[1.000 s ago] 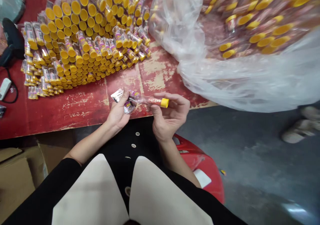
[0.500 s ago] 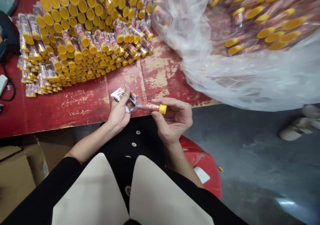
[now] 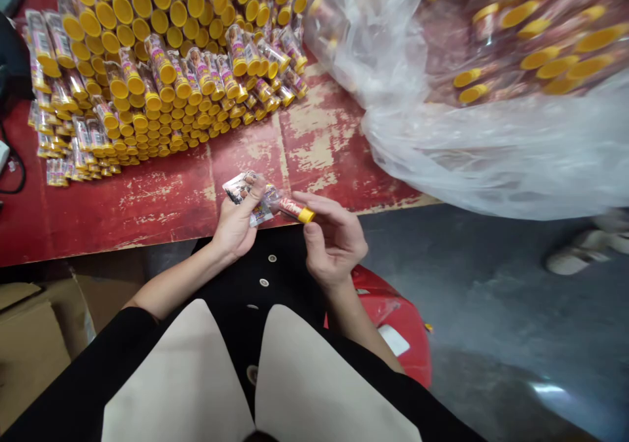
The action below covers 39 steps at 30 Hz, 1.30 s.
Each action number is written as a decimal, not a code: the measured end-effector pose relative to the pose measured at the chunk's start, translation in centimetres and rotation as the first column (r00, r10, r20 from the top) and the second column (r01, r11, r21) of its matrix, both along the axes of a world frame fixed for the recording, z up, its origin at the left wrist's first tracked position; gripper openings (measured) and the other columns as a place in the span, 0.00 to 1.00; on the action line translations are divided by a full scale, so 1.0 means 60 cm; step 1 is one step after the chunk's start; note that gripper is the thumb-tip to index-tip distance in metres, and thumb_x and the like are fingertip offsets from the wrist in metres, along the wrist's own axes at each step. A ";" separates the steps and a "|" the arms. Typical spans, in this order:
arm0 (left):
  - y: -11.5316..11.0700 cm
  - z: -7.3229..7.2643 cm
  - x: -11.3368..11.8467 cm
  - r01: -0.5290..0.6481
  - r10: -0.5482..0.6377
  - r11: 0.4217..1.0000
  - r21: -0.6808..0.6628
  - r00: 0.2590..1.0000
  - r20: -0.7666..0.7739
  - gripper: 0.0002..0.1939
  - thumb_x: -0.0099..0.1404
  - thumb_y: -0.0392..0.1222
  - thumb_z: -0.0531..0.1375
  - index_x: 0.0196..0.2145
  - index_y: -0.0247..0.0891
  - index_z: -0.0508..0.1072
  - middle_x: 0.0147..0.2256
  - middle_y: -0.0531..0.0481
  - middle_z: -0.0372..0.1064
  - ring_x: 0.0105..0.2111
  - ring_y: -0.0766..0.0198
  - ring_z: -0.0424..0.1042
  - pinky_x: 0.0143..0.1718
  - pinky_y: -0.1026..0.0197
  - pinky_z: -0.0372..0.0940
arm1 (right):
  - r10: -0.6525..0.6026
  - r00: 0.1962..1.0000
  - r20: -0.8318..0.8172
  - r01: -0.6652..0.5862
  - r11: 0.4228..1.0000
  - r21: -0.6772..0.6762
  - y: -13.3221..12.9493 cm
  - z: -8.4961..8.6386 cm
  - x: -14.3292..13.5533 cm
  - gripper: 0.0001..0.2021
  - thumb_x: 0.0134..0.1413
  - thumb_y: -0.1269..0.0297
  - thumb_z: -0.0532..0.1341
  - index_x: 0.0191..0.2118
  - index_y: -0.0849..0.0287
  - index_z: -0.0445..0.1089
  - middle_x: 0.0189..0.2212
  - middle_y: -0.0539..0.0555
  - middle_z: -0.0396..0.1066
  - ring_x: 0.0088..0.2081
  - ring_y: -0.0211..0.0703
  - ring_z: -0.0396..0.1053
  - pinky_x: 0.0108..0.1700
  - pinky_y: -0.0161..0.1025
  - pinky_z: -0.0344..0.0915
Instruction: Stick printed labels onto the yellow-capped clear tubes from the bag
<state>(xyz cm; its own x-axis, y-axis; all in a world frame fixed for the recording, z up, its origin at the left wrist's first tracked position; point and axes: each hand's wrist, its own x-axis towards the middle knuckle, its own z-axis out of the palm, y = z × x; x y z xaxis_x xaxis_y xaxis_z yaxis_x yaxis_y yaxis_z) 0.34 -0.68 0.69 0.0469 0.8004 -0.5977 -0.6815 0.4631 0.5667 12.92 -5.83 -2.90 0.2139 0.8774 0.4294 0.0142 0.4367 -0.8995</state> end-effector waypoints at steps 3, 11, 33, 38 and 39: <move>-0.002 0.000 -0.007 0.044 -0.044 0.999 0.006 0.998 -0.034 0.21 0.50 0.44 0.76 0.36 0.36 0.72 0.29 0.55 0.73 0.33 0.66 0.77 0.47 0.58 0.71 | 0.109 0.994 0.030 -0.107 0.991 -0.083 -0.004 0.013 0.013 0.19 0.64 0.71 0.59 0.57 0.48 0.73 0.55 0.55 0.75 0.57 0.49 0.74 0.56 0.49 0.75; -0.010 -0.008 -0.001 0.063 -0.047 0.992 0.113 0.989 -0.139 0.25 0.43 0.49 0.78 0.33 0.36 0.74 0.31 0.56 0.74 0.31 0.70 0.73 0.40 0.65 0.69 | 0.003 0.954 0.300 0.008 0.999 -0.037 0.009 0.006 0.008 0.24 0.64 0.71 0.59 0.62 0.44 0.69 0.57 0.52 0.76 0.56 0.48 0.74 0.59 0.54 0.71; -0.002 -0.003 0.013 0.070 -0.048 0.981 0.182 0.991 -0.124 0.24 0.46 0.44 0.78 0.40 0.38 0.78 0.35 0.53 0.77 0.38 0.66 0.78 0.46 0.64 0.70 | -0.299 0.914 0.275 0.277 0.954 0.117 0.041 -0.007 -0.009 0.18 0.54 0.73 0.69 0.47 0.42 0.80 0.41 0.48 0.82 0.43 0.46 0.77 0.48 0.52 0.74; 0.032 0.001 0.011 0.026 -0.020 0.993 0.111 0.998 -0.057 0.22 0.51 0.47 0.76 0.41 0.37 0.77 0.39 0.47 0.79 0.46 0.57 0.79 0.50 0.58 0.72 | -0.285 0.948 0.144 0.292 0.956 -0.032 0.082 -0.018 -0.018 0.08 0.58 0.66 0.67 0.43 0.48 0.81 0.39 0.50 0.81 0.44 0.45 0.77 0.50 0.51 0.75; 0.041 0.002 0.009 0.002 0.002 0.997 0.083 0.999 -0.040 0.21 0.54 0.48 0.74 0.43 0.38 0.77 0.40 0.47 0.79 0.46 0.57 0.79 0.50 0.58 0.72 | -0.296 0.948 0.119 0.304 0.951 -0.058 0.107 -0.025 -0.017 0.07 0.59 0.63 0.66 0.43 0.49 0.80 0.40 0.51 0.80 0.44 0.45 0.78 0.50 0.50 0.75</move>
<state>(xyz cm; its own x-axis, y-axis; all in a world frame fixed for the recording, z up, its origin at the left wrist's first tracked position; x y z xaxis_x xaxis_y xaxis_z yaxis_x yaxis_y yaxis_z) 0.89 1.77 0.79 0.0241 0.8475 -0.5303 -0.6572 0.4131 0.6304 11.92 0.57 -4.37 0.4287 0.8099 0.4003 0.2326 0.3292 -0.9152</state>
